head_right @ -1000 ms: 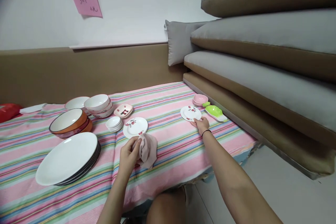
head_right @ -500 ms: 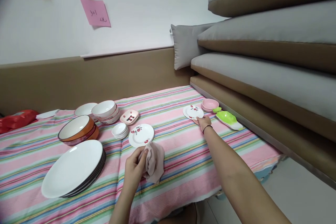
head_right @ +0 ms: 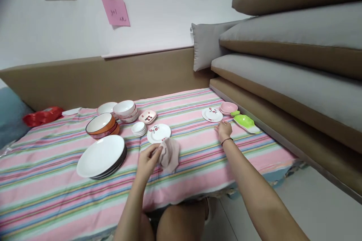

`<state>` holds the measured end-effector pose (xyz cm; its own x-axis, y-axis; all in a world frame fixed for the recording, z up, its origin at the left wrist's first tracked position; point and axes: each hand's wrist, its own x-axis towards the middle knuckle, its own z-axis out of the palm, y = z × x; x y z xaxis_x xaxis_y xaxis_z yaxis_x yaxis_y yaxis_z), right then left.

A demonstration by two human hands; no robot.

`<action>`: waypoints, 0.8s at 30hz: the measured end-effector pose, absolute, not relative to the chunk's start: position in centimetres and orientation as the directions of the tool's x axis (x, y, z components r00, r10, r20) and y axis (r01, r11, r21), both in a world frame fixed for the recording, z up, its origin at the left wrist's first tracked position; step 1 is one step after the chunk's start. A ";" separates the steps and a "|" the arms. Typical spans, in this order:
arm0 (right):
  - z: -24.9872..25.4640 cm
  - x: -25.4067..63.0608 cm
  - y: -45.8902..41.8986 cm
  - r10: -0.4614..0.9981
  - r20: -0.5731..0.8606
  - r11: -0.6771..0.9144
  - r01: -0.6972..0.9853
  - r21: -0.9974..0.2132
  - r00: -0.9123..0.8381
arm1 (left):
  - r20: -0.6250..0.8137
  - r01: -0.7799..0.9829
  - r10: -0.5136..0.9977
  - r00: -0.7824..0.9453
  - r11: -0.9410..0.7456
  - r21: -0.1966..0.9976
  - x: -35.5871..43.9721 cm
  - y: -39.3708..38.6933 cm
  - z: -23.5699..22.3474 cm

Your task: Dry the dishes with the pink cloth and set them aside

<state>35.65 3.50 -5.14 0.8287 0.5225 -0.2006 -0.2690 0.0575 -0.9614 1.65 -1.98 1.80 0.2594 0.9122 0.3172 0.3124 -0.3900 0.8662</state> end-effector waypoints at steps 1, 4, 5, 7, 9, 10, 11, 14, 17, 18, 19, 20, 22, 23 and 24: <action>-4.5 34.6 1.6 0.543 -0.186 0.068 -0.263 -0.962 0.819 | 0.356 0.326 0.889 0.288 -0.440 0.837 1.2 -2.3 2.6; -2.3 30.1 -4.8 0.673 -0.097 0.126 -0.243 -0.962 0.733 | 0.401 0.376 0.855 0.330 -0.509 0.775 -0.2 -3.7 5.8; -1.5 28.3 -7.0 0.744 -0.058 0.141 -0.242 -0.960 0.665 | 0.392 0.380 0.859 0.329 -0.501 0.778 -0.6 -4.4 7.0; 0.4 24.5 -11.1 0.837 -0.017 0.125 -0.220 -0.967 0.547 | 0.337 0.362 0.877 0.343 -0.454 0.814 -1.3 -6.0 9.6; 2.5 20.8 -14.7 0.909 0.034 0.112 -0.164 -0.980 0.415 | 0.254 0.328 0.880 0.401 -0.397 0.857 -1.9 -7.7 12.4; 3.6 19.2 -16.3 0.942 0.053 0.102 -0.131 -0.986 0.332 | 0.224 0.299 0.872 0.436 -0.375 0.877 -2.2 -8.5 13.7; 4.6 17.7 -17.6 0.955 0.085 0.118 -0.104 -0.988 0.283 | 0.194 0.268 0.866 0.461 -0.344 0.900 -2.5 -9.2 14.8; 6.8 14.7 -20.6 0.958 0.140 0.167 -0.091 -0.982 0.251 | 0.090 0.220 0.842 0.532 -0.240 0.945 -3.5 -11.0 17.3; 7.5 13.9 -22.1 0.955 0.134 0.167 -0.108 -0.980 0.263 | 0.009 0.250 0.809 0.588 -0.192 0.949 -4.5 -12.6 18.5; 7.5 14.0 -22.3 0.951 0.150 0.185 -0.110 -0.977 0.269 | 0.000 0.262 0.793 0.609 -0.201 0.944 -4.7 -13.2 19.0; 7.6 14.2 -22.4 0.948 0.179 0.214 -0.111 -0.970 0.265 | -0.013 0.273 0.767 0.641 -0.212 0.938 -4.9 -13.9 19.5; 7.8 14.4 -22.4 0.945 0.217 0.251 -0.114 -0.961 0.245 | -0.037 0.288 0.724 0.689 -0.226 0.931 -5.0 -14.8 20.2; 8.3 14.8 -22.1 0.949 0.284 0.303 -0.154 -0.940 0.136 | -0.150 0.315 0.552 0.820 -0.218 0.924 -5.0 -16.6 21.9; 8.7 14.9 -22.0 0.955 0.292 0.295 -0.193 -0.936 0.047 | -0.229 0.337 0.420 0.878 -0.204 0.919 -4.8 -17.5 22.9; 9.2 14.8 -21.9 0.959 0.276 0.255 -0.228 -0.940 -0.064 | -0.271 0.341 0.312 0.911 -0.198 0.919 -4.6 -18.2 23.7</action>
<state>14.77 -21.88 9.16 -0.0642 0.9589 0.2762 -0.2280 0.2554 -0.9396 -4.62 -18.17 23.74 0.9108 0.3118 -0.2706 0.3409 -0.1984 0.9189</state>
